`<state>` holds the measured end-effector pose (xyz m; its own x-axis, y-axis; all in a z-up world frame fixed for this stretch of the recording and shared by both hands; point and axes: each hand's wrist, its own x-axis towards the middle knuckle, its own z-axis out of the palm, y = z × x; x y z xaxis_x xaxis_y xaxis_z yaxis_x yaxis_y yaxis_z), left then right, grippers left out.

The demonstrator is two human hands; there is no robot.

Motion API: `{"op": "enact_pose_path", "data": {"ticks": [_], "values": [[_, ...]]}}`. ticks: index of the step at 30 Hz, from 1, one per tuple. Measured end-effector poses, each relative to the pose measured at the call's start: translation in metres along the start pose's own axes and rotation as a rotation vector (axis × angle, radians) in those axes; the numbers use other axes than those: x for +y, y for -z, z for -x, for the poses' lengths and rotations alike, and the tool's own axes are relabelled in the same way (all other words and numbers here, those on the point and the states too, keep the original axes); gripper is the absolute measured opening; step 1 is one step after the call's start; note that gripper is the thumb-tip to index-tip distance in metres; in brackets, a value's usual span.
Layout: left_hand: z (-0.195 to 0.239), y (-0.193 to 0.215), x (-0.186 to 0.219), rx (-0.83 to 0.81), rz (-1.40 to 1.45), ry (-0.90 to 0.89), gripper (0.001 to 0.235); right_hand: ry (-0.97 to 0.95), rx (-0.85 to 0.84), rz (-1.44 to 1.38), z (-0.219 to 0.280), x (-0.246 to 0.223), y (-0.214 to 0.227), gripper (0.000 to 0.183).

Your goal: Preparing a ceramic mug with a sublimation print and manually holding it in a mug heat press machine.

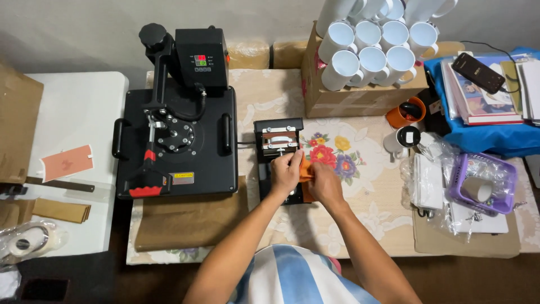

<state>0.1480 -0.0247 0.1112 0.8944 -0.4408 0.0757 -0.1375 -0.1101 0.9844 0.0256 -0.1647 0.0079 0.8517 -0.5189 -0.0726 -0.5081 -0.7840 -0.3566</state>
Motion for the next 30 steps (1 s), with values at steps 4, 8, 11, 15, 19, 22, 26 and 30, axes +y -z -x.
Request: {"op": "enact_pose_path", "data": {"ticks": [4, 8, 11, 15, 19, 22, 26, 30], "values": [[0.0, -0.009, -0.046, 0.026, 0.007, -0.005, 0.059, 0.074, 0.398, -0.045, 0.012, -0.014, 0.061, 0.034], [0.004, -0.008, -0.04, 0.038, 0.018, 0.004, 0.056, 0.188, 0.143, -0.029, 0.009, -0.008, 0.043, 0.026], [0.003, -0.003, -0.027, 0.04, 0.007, -0.001, 0.056, 0.189, -0.169, -0.074, 0.008, -0.013, 0.038, 0.027], [0.008, -0.002, -0.013, 0.053, 0.003, 0.011, 0.054, 0.236, -0.073, -0.225, 0.003, -0.013, 0.02, 0.029], [0.008, 0.0, -0.008, 0.053, -0.022, -0.004, 0.054, 0.337, 0.135, -0.198, -0.008, -0.013, -0.021, 0.031], [0.009, -0.002, -0.01, 0.086, -0.027, -0.009, 0.054, 0.522, 0.137, -0.075, -0.012, -0.015, -0.035, 0.031], [0.006, -0.005, -0.008, 0.131, -0.108, 0.002, 0.054, 0.601, 0.197, -0.055, -0.02, -0.006, -0.065, 0.033], [-0.02, -0.012, -0.029, 0.176, -0.177, 0.019, 0.049, 0.506, 0.196, -0.133, -0.015, -0.02, -0.044, 0.036]]}}
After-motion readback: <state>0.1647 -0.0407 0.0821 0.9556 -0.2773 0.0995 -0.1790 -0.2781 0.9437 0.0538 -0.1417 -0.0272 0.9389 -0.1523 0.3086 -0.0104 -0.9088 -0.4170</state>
